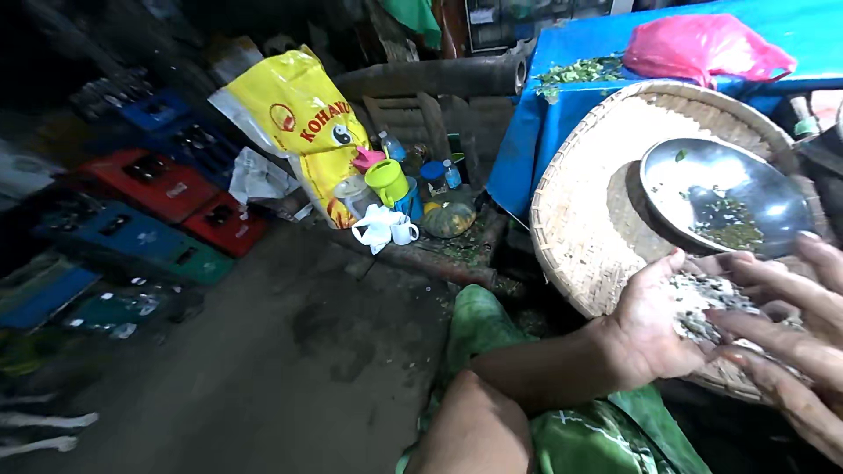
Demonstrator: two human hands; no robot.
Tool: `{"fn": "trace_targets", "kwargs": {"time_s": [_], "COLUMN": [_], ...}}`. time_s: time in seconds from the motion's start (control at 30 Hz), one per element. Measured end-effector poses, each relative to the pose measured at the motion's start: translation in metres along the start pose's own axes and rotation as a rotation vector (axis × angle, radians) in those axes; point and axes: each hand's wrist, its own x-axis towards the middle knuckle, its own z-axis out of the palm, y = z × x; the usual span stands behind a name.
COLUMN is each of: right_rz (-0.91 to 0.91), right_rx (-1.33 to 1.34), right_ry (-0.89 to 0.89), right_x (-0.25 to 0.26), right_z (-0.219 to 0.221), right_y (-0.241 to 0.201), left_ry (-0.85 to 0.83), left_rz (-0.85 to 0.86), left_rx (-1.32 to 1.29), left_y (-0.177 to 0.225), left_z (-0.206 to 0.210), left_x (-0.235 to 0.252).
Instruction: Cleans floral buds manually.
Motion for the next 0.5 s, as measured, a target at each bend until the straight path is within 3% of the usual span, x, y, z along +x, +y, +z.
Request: {"fn": "trace_targets", "kwargs": {"time_s": [0.1,0.23,0.5], "right_rz": [-0.055,0.005,0.128], "right_rx": [-0.012,-0.026,0.068], "right_ry": [0.06,0.096,0.238], "right_x": [0.001,0.005,0.01], "right_z": [0.022,0.026,-0.004], "right_y": [-0.001,0.003,0.004], "left_ry": [0.001,0.075,-0.153], "left_rz": [0.025,0.029,0.037], "left_rx": [-0.012,-0.062,-0.04], "left_y": [-0.002,-0.004,-0.002], "left_z": [-0.001,0.003,-0.008], "left_x": [-0.003,-0.004,-0.001]}}
